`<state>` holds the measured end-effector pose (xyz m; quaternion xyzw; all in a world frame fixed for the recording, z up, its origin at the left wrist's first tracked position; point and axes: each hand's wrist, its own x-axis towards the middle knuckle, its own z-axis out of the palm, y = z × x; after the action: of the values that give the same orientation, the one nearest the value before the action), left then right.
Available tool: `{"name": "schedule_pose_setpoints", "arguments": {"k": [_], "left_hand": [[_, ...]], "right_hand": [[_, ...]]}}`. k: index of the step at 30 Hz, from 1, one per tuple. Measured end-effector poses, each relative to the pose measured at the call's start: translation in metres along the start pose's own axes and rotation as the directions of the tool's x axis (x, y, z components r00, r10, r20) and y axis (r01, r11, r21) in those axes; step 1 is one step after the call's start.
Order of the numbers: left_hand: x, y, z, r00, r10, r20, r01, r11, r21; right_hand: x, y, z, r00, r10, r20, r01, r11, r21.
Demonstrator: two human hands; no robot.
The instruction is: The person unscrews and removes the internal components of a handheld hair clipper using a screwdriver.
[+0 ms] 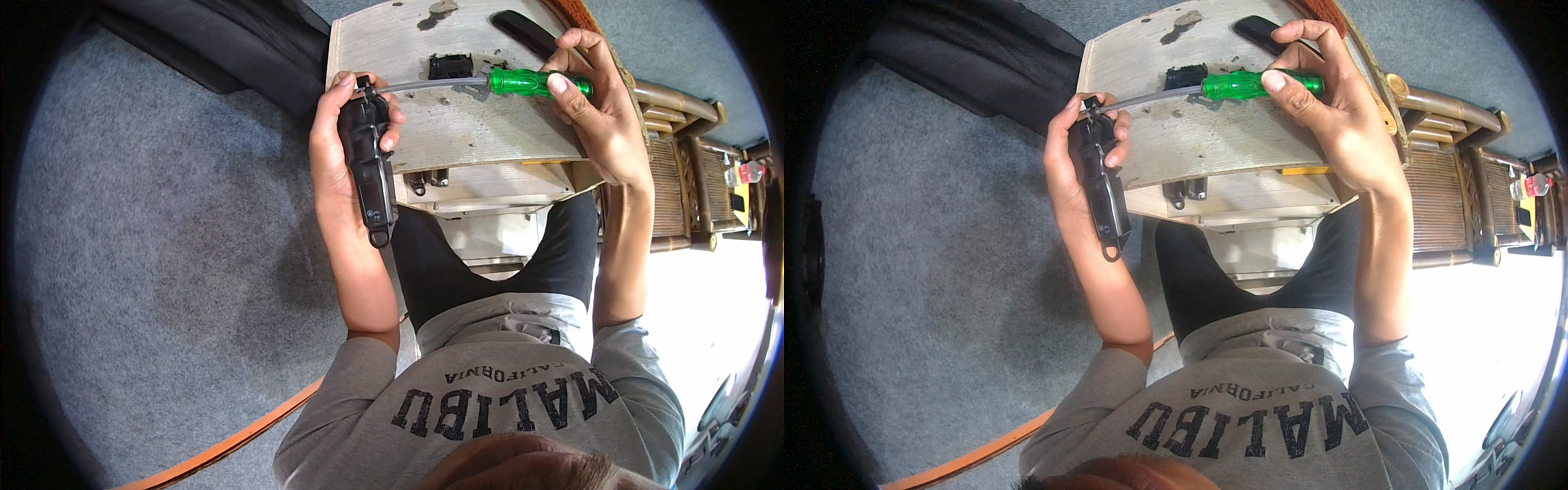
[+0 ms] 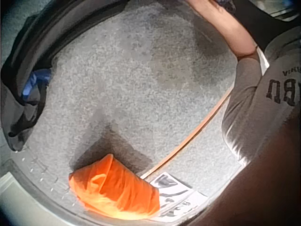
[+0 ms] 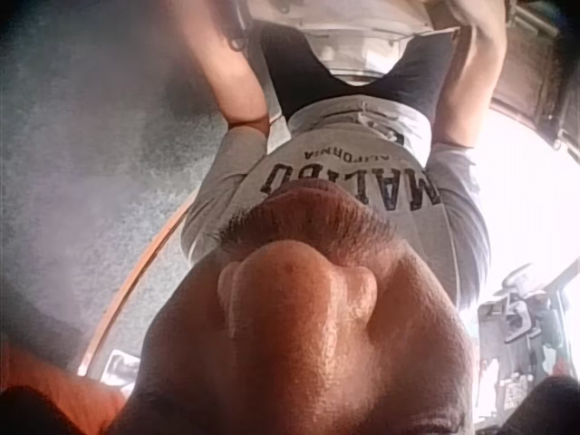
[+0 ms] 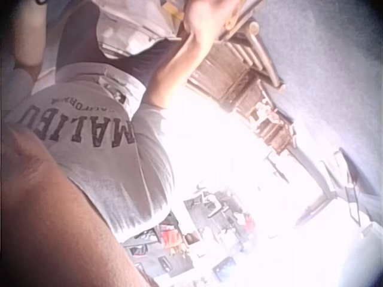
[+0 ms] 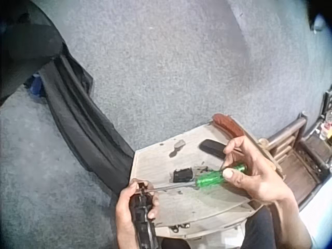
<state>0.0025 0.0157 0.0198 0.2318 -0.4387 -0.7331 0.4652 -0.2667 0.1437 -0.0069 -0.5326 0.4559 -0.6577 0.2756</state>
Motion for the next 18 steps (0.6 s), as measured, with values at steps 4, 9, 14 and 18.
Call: {"name": "schedule_pose_setpoints", "arguments": {"k": [4, 9, 14, 18], "left_hand": [[-0.001, -0.001, 0.000, 1.000, 0.000, 0.011, 0.000, 0.999, 0.050], [-0.001, 0.000, -0.001, 0.999, -0.015, 0.032, 0.014, 0.999, 0.038], [-0.001, -0.002, 0.000, 1.000, -0.006, 0.020, 0.005, 1.000, 0.017], [0.000, -0.001, 0.000, 1.000, 0.011, -0.003, -0.011, 1.000, 0.000]], "right_hand": [[0.002, -0.008, 0.011, 0.985, 0.156, -0.073, -0.145, 0.980, 0.135], [0.001, -0.015, 0.014, 0.968, 0.231, -0.097, -0.224, 0.972, 0.077], [0.001, -0.020, 0.009, 0.951, 0.304, -0.062, -0.306, 0.952, -0.028], [0.001, -0.011, 0.015, 0.967, 0.209, -0.144, -0.204, 0.978, 0.052]]}}
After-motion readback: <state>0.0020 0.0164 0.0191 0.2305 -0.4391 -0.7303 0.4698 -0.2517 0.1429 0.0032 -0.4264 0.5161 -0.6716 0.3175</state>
